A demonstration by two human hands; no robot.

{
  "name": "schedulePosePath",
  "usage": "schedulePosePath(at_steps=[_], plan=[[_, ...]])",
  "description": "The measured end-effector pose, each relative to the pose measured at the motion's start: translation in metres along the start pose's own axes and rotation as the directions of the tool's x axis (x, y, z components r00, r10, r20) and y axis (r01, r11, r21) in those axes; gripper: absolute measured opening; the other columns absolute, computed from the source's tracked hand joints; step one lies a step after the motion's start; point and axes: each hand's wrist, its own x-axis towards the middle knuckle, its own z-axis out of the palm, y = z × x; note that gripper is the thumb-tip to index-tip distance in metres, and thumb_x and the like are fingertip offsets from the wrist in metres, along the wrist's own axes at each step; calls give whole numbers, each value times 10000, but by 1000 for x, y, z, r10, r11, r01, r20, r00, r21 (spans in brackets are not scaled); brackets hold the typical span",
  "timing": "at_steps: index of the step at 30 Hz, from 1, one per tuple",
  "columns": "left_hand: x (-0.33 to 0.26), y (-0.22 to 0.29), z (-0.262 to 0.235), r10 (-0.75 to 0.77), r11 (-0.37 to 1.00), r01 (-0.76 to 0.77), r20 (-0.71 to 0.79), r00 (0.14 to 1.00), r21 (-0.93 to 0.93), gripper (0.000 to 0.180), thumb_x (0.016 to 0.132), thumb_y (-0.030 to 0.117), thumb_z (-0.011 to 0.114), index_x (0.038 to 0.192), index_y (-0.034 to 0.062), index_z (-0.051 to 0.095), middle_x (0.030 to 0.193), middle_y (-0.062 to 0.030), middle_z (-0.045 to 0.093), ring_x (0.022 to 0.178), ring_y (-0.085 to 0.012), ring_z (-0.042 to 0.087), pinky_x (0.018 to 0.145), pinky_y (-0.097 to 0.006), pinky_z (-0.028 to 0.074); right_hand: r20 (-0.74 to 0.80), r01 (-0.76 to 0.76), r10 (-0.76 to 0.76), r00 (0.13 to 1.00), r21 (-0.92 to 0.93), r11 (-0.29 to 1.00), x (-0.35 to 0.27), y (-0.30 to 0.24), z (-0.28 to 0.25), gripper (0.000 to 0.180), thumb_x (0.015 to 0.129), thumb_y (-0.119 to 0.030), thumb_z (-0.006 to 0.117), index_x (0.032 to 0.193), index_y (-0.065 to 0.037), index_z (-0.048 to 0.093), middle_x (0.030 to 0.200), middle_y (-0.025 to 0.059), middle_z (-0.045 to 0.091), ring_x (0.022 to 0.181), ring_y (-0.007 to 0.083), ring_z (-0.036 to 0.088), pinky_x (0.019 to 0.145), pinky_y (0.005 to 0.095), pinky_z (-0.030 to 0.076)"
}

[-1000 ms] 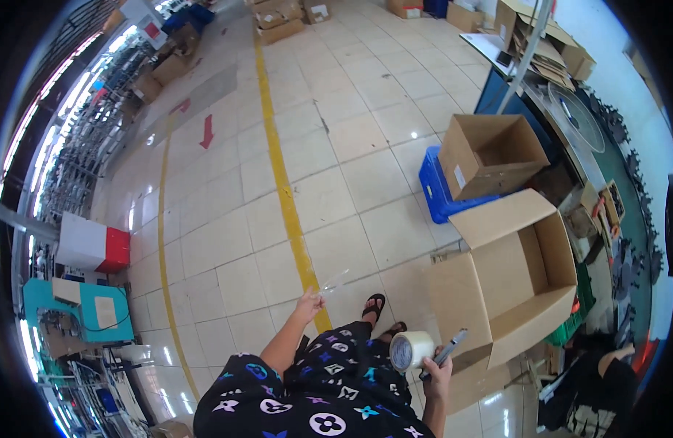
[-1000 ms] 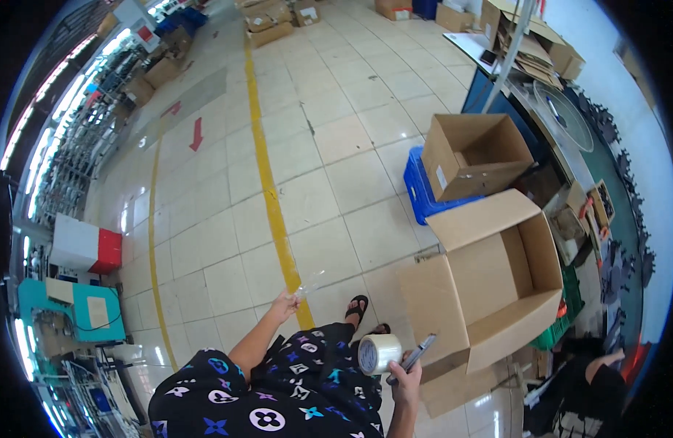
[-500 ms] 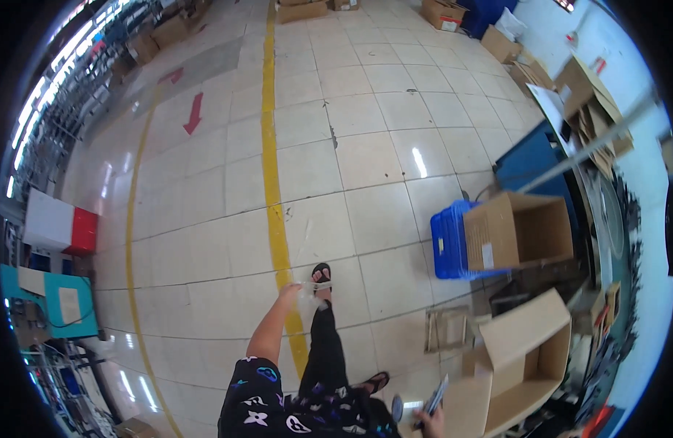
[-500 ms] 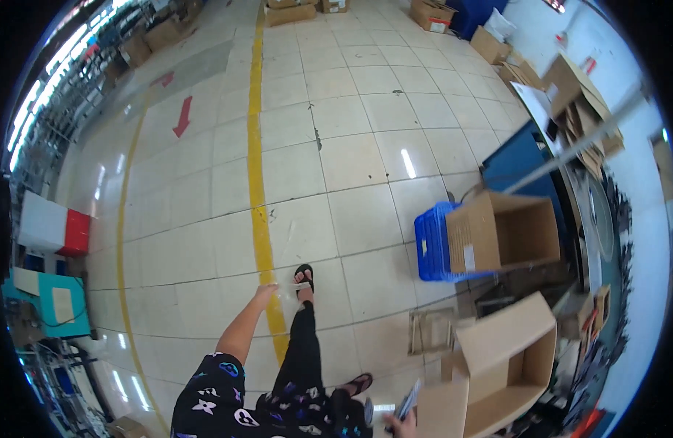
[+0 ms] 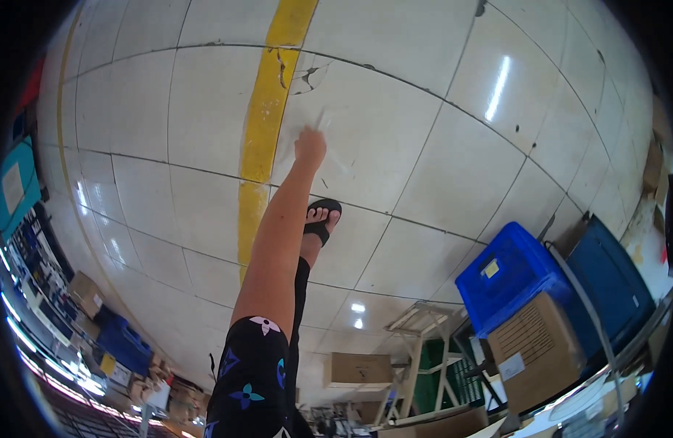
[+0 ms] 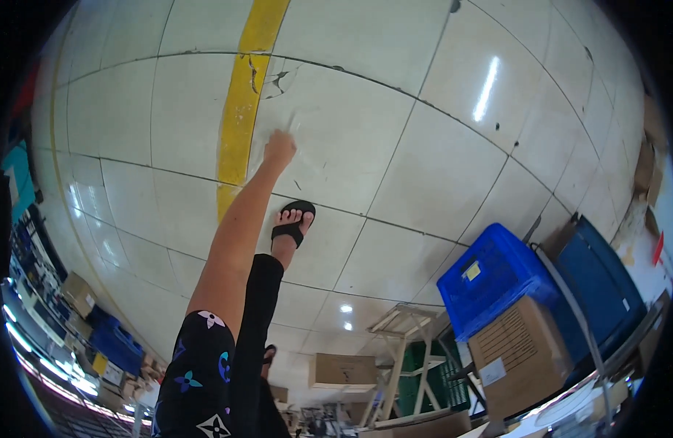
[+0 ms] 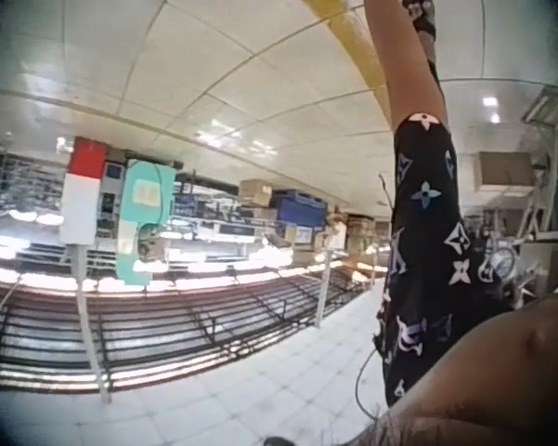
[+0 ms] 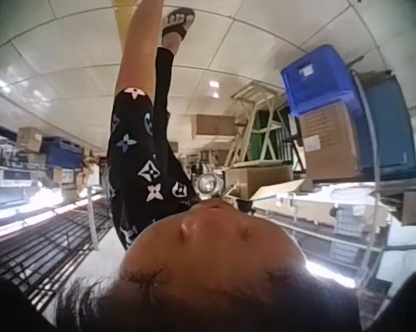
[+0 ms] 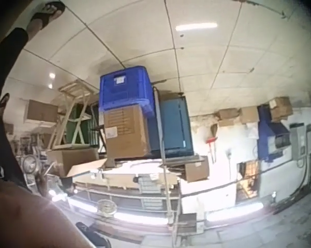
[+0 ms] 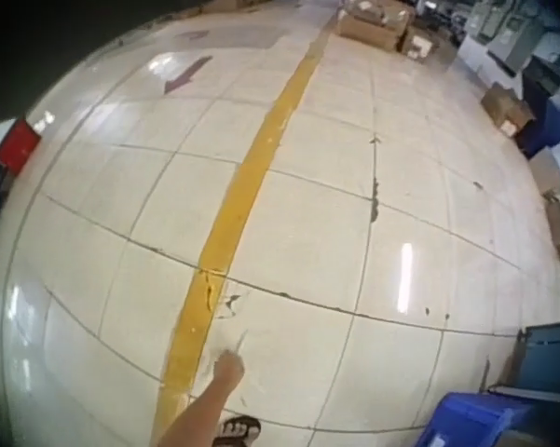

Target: Prepare and use a tape dispenser to seal cardboard boxes in a manufacturing environment.

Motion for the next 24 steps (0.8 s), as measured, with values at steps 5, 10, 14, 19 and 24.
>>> schedulePosePath(at_steps=[5,10,14,19,24], plan=[[-88,-35,34,137,963,-114,78,988,-242,242,776,220,644,867,-4,639,875,-235,643,842,-431,618,793,-523,500,-23,-26,28,999,74,997,34,4,-51,269,796,82,600,1030,-47,622,820,127,604,778,290,575,681,411,460],[-233,26,-54,139,861,-155,-69,988,-484,271,881,185,593,1096,26,638,926,-207,642,867,-389,601,770,-474,481,-192,71,-16,981,284,956,81,-25,-121,216,816,40,619,1011,-54,618,801,98,593,735,250,560,635,389,452],[-261,141,-192,-74,381,269,261,963,-884,564,928,81,580,1467,171,442,677,-5,453,584,-104,463,506,-290,431,-410,232,6,912,528,817,124,-50,-198,177,832,7,635,995,-59,614,786,75,584,700,218,548,598,371,446],[-242,117,-317,57,662,72,146,988,-746,352,910,153,507,1220,119,672,746,-35,628,593,-157,562,517,-291,441,-534,498,-67,843,725,476,184,-127,-337,135,852,-35,654,975,-66,609,768,46,573,657,178,533,552,349,437],[-241,251,-394,-137,400,207,165,977,-893,216,935,288,532,765,161,571,699,20,468,657,-116,457,567,-298,414,-597,590,-6,802,792,158,191,-121,-491,109,872,-77,674,956,-73,604,749,17,562,614,138,518,506,326,429]])
